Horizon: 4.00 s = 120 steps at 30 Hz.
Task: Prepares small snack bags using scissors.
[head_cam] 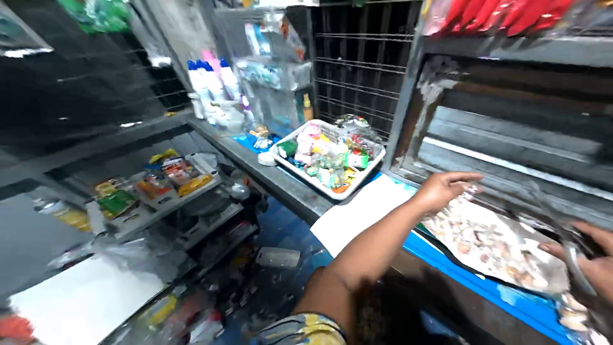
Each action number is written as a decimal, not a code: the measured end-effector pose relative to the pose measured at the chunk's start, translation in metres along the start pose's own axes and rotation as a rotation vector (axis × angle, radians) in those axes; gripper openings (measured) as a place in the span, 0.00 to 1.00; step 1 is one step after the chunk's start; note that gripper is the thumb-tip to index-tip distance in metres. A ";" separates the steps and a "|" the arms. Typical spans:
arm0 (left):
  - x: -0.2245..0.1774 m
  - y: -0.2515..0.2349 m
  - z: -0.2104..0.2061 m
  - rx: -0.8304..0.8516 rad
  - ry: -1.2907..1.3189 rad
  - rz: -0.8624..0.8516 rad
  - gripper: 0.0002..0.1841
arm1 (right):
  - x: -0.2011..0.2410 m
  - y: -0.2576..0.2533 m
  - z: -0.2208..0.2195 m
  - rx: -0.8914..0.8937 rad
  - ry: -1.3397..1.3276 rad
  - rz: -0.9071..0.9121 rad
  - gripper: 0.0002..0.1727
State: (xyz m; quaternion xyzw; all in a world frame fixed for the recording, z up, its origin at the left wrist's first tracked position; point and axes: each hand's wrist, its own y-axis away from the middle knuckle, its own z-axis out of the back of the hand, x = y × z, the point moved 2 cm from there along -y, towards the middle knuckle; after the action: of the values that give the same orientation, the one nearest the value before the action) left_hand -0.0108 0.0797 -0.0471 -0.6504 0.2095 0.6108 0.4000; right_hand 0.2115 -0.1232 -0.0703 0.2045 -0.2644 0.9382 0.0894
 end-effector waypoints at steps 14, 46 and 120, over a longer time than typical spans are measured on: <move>0.005 0.005 0.002 0.196 -0.183 -0.183 0.22 | 0.013 0.007 0.014 0.453 -0.204 -0.253 0.33; 0.005 0.017 -0.021 0.402 -0.304 -0.169 0.24 | 0.032 0.012 0.003 0.432 -0.155 -0.152 0.32; 0.004 0.021 -0.029 0.365 0.043 -0.035 0.43 | 0.008 0.010 0.018 0.253 -0.459 -0.198 0.20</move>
State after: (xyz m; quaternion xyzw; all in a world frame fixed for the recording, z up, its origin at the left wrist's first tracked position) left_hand -0.0081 0.0455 -0.0583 -0.5833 0.3141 0.5417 0.5174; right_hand 0.2077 -0.1405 -0.0571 0.4460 -0.1373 0.8796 0.0924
